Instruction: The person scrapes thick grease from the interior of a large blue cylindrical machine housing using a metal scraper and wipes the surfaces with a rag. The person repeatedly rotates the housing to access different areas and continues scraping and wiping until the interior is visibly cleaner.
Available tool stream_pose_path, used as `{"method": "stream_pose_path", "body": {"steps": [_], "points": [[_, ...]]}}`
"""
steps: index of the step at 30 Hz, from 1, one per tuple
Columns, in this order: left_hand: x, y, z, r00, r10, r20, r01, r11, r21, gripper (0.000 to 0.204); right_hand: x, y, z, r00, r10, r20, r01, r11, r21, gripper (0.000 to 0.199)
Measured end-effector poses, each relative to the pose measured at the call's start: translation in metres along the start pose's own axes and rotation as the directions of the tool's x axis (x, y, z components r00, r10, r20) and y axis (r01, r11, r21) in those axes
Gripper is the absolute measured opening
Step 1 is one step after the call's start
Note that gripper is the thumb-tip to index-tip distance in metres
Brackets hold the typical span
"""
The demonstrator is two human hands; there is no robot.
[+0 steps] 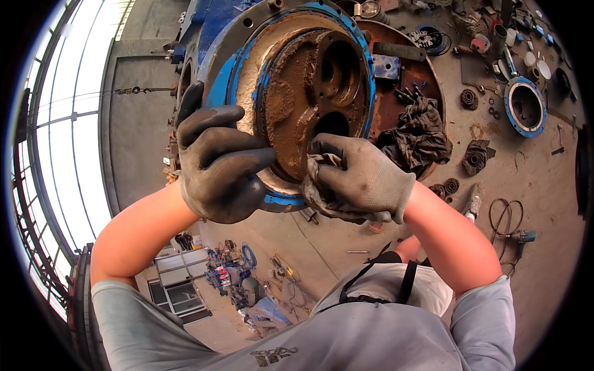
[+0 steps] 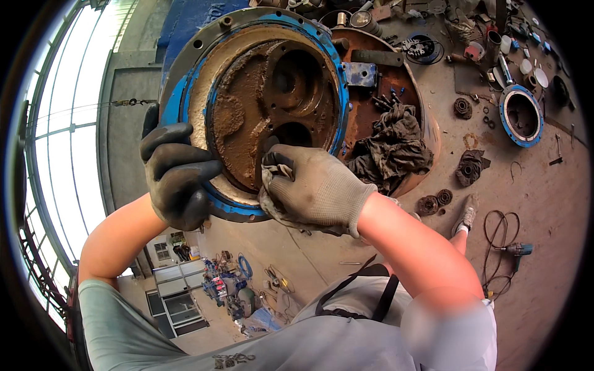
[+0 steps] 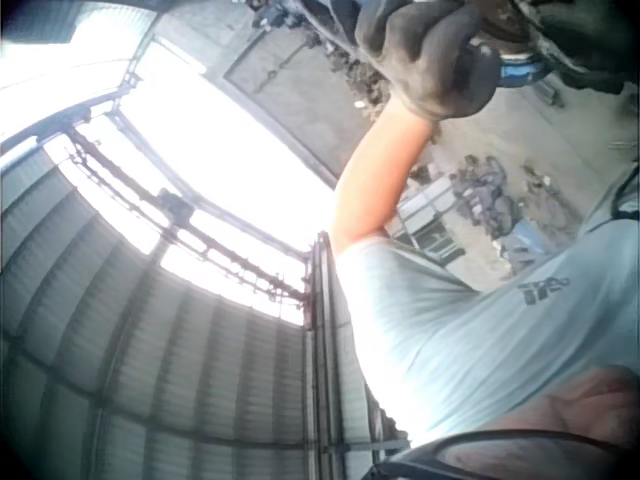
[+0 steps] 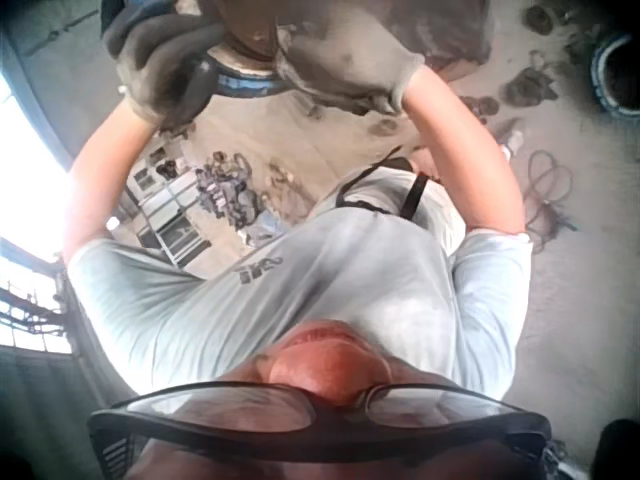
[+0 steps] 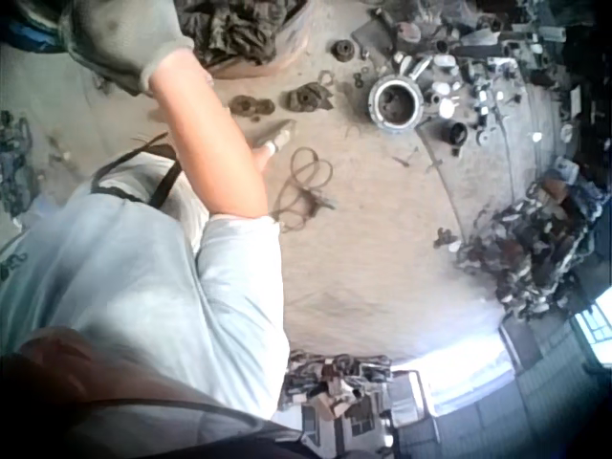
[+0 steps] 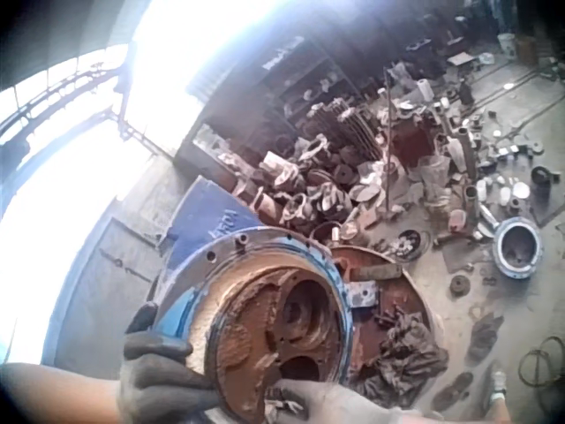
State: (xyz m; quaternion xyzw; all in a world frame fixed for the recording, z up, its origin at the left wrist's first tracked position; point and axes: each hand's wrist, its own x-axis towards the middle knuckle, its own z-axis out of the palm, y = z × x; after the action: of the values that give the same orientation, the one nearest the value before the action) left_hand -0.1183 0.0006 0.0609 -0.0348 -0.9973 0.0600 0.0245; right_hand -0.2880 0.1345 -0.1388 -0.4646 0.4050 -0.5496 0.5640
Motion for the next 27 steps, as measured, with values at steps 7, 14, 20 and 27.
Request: {"method": "stream_pose_path", "body": {"steps": [7,14,20,27], "points": [[0.011,0.003,-0.002,0.998,0.032,-0.052,-0.03,0.999,0.034,0.034,0.009,-0.024,-0.027,0.963,-0.022,0.268,0.237,0.538,-0.809,0.034],[0.003,0.006,-0.009,0.992,0.026,-0.122,-0.03,0.999,-0.03,0.03,-0.001,-0.011,0.006,0.983,-0.134,0.129,0.184,0.598,-0.78,0.041],[-0.01,0.007,-0.005,0.975,0.023,-0.219,-0.032,0.999,-0.037,0.03,-0.047,0.009,0.006,0.996,-0.043,-0.081,0.084,0.771,0.631,0.052],[-0.018,0.103,0.01,0.615,-0.283,-0.736,0.286,0.95,-0.127,0.047,-0.128,-0.043,-0.049,0.984,-0.091,-0.151,0.175,0.393,0.903,0.068]]}}
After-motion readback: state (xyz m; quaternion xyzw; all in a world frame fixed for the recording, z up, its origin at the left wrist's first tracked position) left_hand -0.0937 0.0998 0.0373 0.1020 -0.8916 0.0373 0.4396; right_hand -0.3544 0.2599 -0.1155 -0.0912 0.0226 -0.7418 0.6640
